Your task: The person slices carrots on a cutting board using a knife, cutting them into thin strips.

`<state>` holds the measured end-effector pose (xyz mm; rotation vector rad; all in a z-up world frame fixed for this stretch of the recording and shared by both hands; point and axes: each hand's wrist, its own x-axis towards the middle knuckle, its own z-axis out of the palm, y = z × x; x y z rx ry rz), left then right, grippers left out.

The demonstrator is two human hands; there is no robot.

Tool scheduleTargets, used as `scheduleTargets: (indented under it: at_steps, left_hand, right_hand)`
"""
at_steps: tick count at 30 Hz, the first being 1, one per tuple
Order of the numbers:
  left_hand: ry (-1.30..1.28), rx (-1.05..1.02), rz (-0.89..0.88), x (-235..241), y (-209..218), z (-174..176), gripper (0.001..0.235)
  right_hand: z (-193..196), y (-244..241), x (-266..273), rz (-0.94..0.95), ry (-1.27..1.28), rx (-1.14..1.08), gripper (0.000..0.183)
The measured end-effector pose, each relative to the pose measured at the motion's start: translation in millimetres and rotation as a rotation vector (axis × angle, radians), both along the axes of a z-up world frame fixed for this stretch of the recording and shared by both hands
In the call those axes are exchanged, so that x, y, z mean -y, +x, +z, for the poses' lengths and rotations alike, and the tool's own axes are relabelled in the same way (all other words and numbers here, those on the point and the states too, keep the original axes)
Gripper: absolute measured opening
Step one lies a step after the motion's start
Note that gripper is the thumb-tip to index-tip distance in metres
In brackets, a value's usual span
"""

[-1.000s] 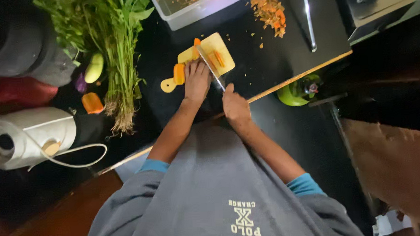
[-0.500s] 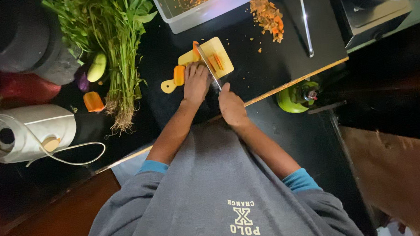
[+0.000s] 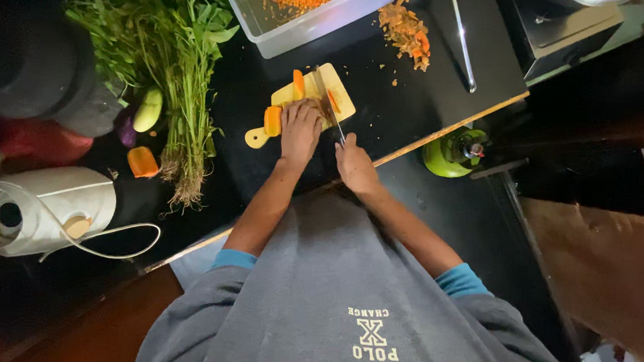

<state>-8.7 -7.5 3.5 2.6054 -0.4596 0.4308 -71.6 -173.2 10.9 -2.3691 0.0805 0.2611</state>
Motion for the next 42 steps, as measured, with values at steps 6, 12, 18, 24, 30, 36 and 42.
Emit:
scheduleTargets:
  at_steps: [6,12,18,24,30,36,42]
  left_hand:
    - [0.024,-0.085,0.007,-0.6,9.4,8.6,0.032]
    - [0.102,-0.18,-0.081,-0.1,32.2,23.4,0.064]
    - [0.212,-0.156,-0.301,3.0,61.8,43.1,0.039]
    - [0.249,-0.232,-0.424,-1.6,80.2,40.5,0.028]
    - [0.316,-0.217,-0.359,2.6,83.8,26.7,0.037]
    - [0.387,-0.205,-0.369,5.9,83.7,18.1,0.028]
    - [0.335,-0.252,-0.299,10.7,81.4,14.5,0.028]
  right_hand:
    - [27.9,-6.6,23.6,-0.049,0.121,0.185,0.028]
    - [58.0,-11.6,59.2,-0.267,0.58,-0.114,0.027]
    - [77.6,-21.4,70.8,-0.342,0.542,-0.205,0.027]
    - [65.6,-34.6,70.8,-0.32,0.55,-0.175,0.025]
    - [56.3,-36.8,68.4,-0.313,0.626,-0.239,0.024]
    - [52.4,-37.5,63.8,-0.3,0.71,-0.25,0.026]
    - [57.6,-35.3,61.4,-0.293,0.662,-0.258,0.023]
